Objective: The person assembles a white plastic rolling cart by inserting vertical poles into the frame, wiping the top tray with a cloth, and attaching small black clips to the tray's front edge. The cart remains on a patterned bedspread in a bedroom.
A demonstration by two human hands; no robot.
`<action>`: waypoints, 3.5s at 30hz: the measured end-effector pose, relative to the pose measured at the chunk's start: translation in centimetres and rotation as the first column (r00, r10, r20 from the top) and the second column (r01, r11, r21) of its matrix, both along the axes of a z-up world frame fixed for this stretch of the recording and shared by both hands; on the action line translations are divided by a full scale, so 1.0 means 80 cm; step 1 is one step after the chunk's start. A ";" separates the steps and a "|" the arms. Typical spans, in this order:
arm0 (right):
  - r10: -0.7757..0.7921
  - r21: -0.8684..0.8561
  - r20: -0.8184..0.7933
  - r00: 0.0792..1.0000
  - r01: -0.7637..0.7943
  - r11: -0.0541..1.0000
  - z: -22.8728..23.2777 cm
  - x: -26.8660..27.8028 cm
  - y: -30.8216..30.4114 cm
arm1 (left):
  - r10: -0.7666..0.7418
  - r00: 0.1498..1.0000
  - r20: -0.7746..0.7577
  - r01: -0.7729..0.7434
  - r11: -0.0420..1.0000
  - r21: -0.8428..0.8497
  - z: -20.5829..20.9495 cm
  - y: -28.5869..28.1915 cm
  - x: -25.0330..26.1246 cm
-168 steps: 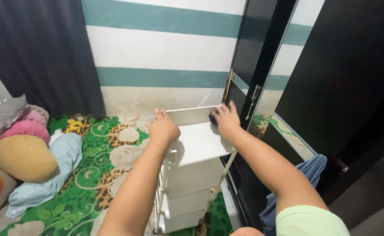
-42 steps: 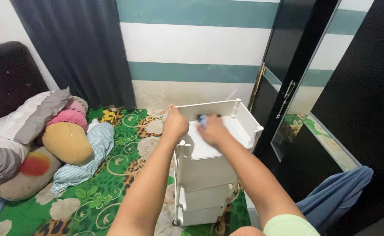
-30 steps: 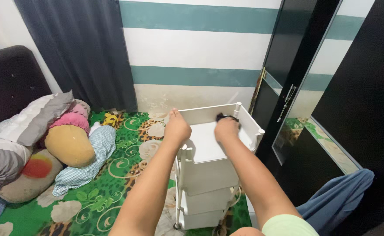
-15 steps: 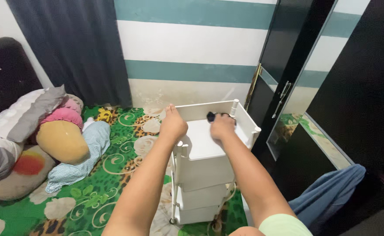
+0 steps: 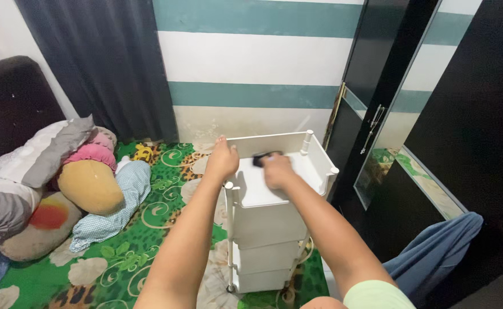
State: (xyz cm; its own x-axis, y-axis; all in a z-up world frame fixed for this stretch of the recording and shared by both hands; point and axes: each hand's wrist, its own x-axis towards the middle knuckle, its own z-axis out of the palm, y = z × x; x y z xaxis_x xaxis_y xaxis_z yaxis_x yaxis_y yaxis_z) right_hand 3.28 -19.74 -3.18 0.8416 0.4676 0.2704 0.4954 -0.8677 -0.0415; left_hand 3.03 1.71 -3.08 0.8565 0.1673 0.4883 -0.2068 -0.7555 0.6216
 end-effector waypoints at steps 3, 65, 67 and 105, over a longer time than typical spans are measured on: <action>0.469 0.000 0.004 0.883 -0.469 0.883 -0.001 -0.004 0.035 | -0.050 0.997 0.066 0.054 0.997 -0.057 0.008 0.006 -0.007; -0.401 -0.211 -0.318 0.859 0.348 0.914 0.056 -0.052 -0.084 | 0.115 0.961 -0.252 -0.119 0.993 0.001 0.089 -0.049 -0.042; -0.384 -0.231 -0.338 0.859 0.320 0.919 0.047 -0.084 -0.086 | 0.096 0.943 -0.319 -0.098 0.995 0.012 0.086 -0.044 -0.030; -0.122 0.035 -0.242 0.963 0.134 0.990 0.028 0.051 -0.080 | 0.010 0.997 -0.080 -0.008 0.999 0.036 0.054 -0.051 -0.035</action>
